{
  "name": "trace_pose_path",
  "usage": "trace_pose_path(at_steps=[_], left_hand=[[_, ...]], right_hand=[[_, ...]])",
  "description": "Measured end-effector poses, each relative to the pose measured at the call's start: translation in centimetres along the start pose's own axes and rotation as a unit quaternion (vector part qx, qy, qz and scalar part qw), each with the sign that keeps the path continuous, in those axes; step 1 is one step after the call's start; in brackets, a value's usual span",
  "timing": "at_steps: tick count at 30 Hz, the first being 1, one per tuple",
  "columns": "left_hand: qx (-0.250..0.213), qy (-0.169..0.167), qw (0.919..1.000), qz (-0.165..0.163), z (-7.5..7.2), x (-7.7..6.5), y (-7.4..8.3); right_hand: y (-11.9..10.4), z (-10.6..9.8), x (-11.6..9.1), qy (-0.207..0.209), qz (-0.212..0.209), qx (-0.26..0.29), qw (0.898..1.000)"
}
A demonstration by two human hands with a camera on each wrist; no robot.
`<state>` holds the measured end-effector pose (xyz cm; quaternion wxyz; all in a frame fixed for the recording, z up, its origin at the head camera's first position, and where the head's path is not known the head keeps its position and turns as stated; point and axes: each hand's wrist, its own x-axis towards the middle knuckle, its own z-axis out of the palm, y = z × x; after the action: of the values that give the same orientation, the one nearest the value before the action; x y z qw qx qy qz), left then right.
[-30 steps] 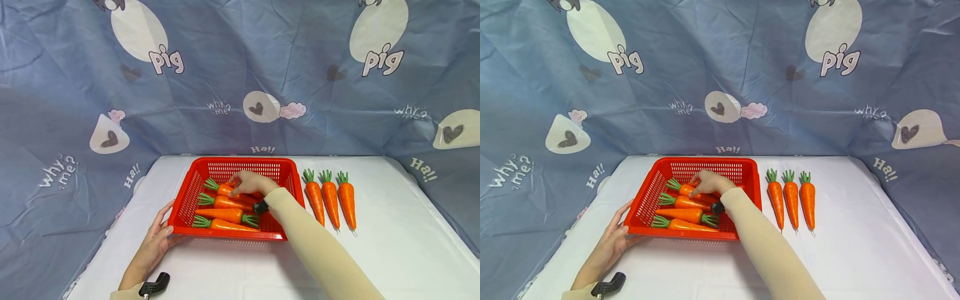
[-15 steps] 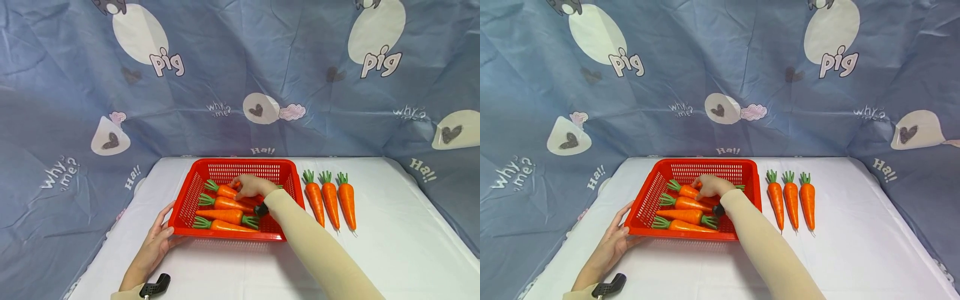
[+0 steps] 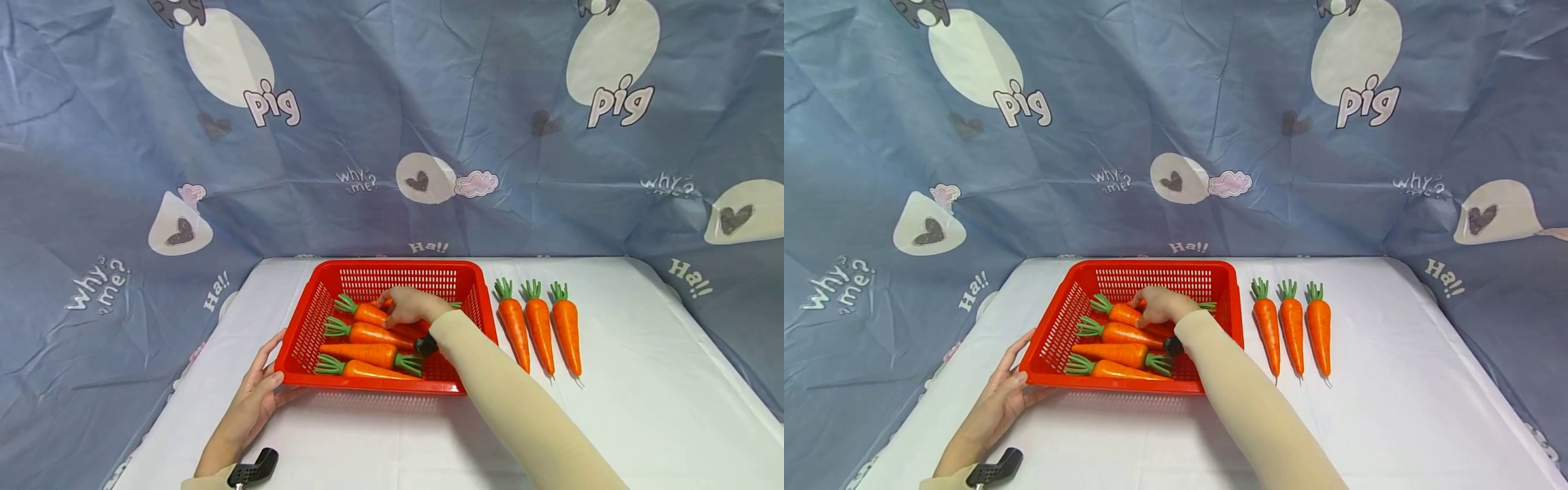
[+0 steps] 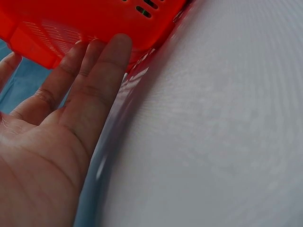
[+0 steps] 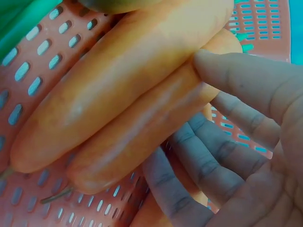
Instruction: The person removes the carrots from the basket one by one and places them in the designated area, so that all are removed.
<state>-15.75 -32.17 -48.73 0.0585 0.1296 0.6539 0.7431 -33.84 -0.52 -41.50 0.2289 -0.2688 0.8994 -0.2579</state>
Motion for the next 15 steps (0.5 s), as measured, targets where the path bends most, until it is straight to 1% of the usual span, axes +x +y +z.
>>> trace_pose_path(at_steps=[6, 10, 15], left_hand=[[0.002, 0.003, 1.0, -0.003, 0.06, 0.08, 0.18], [0.003, 0.004, 1.0, -0.003, 0.05, 0.09, 0.2], [0.003, 0.0, 1.0, -0.003, 0.04, 0.01, 0.15]], right_hand=[[0.1, 0.11, 0.4, 0.0, 0.006, -0.01, 1.0], [0.09, 0.08, 0.48, -0.001, 0.0, -0.021, 1.0], [0.1, 0.13, 0.28, -0.002, -0.008, -0.02, 1.0]])
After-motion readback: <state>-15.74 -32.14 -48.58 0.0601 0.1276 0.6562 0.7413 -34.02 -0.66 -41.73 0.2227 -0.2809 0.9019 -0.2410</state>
